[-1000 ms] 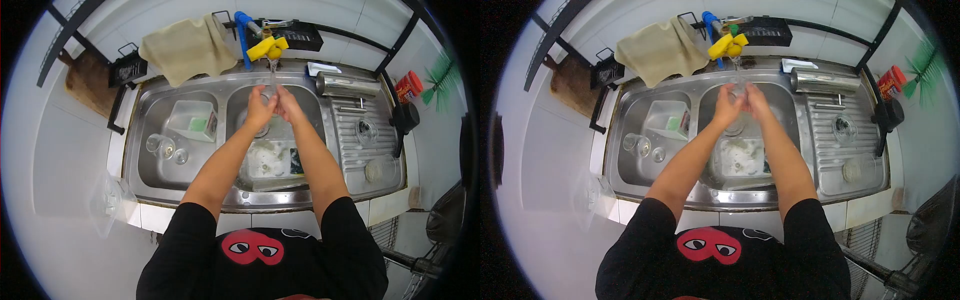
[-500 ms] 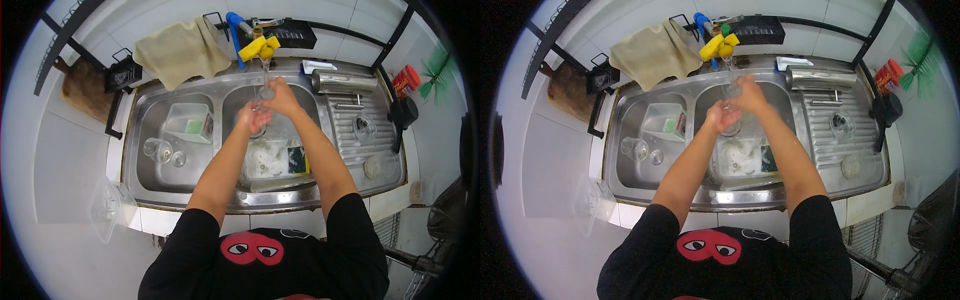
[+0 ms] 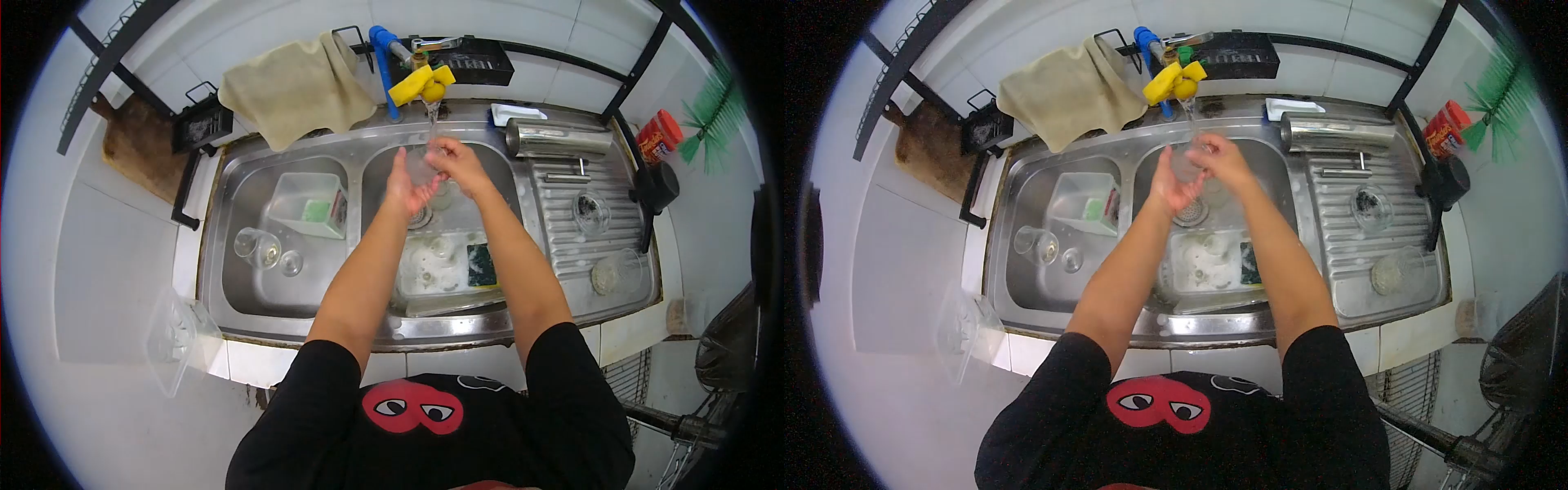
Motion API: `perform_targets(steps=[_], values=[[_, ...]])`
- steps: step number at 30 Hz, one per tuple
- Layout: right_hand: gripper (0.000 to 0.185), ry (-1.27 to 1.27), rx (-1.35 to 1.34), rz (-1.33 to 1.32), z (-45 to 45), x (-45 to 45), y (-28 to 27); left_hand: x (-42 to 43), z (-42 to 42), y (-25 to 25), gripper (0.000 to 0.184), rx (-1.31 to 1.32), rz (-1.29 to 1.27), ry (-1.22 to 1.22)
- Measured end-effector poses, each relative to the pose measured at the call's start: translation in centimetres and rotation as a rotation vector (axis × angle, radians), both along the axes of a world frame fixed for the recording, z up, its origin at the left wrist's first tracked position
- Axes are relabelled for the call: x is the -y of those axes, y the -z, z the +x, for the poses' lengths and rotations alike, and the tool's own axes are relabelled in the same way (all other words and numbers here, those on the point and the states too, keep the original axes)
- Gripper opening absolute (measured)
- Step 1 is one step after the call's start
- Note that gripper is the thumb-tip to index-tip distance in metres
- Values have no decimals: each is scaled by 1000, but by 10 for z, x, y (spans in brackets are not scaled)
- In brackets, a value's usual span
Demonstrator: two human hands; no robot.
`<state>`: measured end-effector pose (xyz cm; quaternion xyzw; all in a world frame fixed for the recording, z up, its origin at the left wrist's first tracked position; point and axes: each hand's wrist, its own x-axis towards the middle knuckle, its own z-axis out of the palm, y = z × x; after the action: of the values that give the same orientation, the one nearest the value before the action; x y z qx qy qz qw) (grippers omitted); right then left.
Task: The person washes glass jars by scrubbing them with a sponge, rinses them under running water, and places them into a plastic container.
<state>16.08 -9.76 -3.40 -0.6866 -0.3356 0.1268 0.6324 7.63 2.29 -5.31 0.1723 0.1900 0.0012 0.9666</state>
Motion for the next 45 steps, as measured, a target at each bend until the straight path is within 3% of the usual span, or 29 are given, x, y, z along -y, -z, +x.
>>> perform_targets(steps=[2,4,5,7,8,10,11,13,14,17,20,22,25,31,34,40,42,44,45], values=[[29,-54,-700,225,1,8,3,8,9,-12,50,-7,379,-157],[26,54,-867,254,2,4,17,23,9,-41,41,-10,705,-262],[25,108,-949,272,3,2,20,25,11,-41,40,7,746,-261],[24,160,-899,196,11,0,21,26,15,-41,38,43,831,-262],[24,184,-874,158,9,-2,14,25,15,-40,37,-8,625,-266],[24,142,-548,-106,7,-7,1,21,12,-36,37,-108,209,-267],[24,121,-382,-236,5,-8,-6,16,11,-28,37,-109,195,-253],[24,177,-403,-167,6,-8,-2,7,8,-11,38,-110,165,-226],[24,204,-414,-132,7,-8,2,7,7,-13,38,-132,342,-238],[21,330,386,-596,25,0,56,7,2,-30,40,-165,866,-220],[21,-86,661,-1024,17,4,93,-1,-6,-41,47,-138,1399,-98],[23,-39,524,-981,5,6,106,-10,-12,-45,53,-119,1791,-43],[22,-18,426,-938,-10,12,109,-21,-25,-46,57,-86,2067,-7],[18,-7,449,-856,-18,24,109,-28,-82,-81,62,-67,2165,0],[18,21,548,-790,-21,28,85,-25,-113,-105,64,-160,2210,126],[19,-11,698,-694,-23,26,39,-33,-158,-103,64,44,2287,141],[25,120,577,-419,-19,23,49,-33,-181,-116,64,-1,2292,94],[24,43,-125,-475,-2,16,55,-36,-207,-136,63,-48,2249,15],[26,36,-360,-277,-10,15,51,-42,-222,-143,63,-46,2219,-16]])
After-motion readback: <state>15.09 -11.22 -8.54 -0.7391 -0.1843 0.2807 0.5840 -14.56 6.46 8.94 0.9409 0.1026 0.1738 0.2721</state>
